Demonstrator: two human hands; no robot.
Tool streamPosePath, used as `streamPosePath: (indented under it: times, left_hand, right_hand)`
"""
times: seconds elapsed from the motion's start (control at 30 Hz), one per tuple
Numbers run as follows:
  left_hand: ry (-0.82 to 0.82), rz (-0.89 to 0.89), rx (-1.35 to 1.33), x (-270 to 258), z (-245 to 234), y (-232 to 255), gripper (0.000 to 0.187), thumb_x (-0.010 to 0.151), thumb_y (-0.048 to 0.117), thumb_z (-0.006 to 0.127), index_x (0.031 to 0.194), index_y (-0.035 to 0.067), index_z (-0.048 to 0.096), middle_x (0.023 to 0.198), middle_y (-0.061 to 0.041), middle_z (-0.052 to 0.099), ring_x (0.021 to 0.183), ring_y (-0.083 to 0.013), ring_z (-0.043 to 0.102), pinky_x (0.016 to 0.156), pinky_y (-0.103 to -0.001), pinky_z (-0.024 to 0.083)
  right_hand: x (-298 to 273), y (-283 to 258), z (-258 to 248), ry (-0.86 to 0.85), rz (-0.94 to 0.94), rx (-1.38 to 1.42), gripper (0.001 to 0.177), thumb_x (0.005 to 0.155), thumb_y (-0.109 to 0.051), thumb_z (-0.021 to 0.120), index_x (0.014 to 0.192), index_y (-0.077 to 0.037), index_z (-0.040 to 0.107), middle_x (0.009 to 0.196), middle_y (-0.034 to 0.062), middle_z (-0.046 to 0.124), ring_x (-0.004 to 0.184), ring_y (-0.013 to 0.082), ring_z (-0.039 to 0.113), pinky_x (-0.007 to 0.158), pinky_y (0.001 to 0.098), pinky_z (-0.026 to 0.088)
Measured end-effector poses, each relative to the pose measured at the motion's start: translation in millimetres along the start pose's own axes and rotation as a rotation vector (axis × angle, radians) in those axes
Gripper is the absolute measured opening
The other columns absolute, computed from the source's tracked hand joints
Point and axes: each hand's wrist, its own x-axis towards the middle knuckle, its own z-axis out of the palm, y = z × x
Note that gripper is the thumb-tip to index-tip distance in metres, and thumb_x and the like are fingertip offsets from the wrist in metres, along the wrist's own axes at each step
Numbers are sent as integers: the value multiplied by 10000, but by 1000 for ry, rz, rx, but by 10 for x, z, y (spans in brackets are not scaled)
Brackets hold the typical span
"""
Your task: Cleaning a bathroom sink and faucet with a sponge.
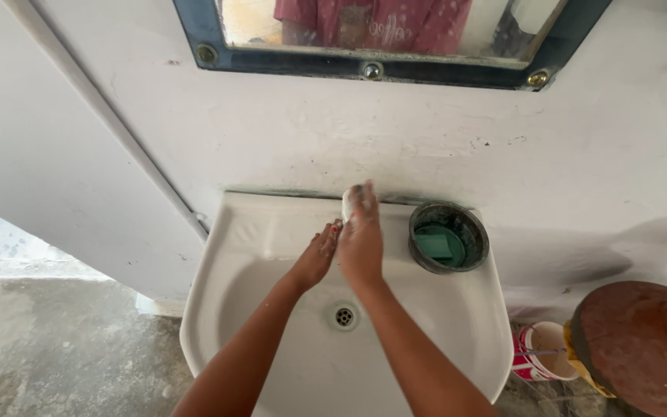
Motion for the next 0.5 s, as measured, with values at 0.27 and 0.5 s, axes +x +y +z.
streamPosePath:
  times: [0.27,0.5]
  left_hand:
    - [-2,20,-38,45,75,-292,618,1062,349,231,1616,78,262,1665,-132,336,1555,-288,228,1273,-421,72]
    - [-84,123,28,134,160,-771,625,1082,354,94,1615,45,199,1684,-116,293,1564,-249,214,1250,-414,82]
  right_hand:
    - [301,-388,-110,-285,-176,-700,768,858,-161,661,1483,121,317,1549,357,297,1432,548,295,1157,582,337]
    - [669,-80,-109,-454,265,-261,701,879,-262,693,1403,116,423,1327,348,552,1184,468,619,993,463,530]
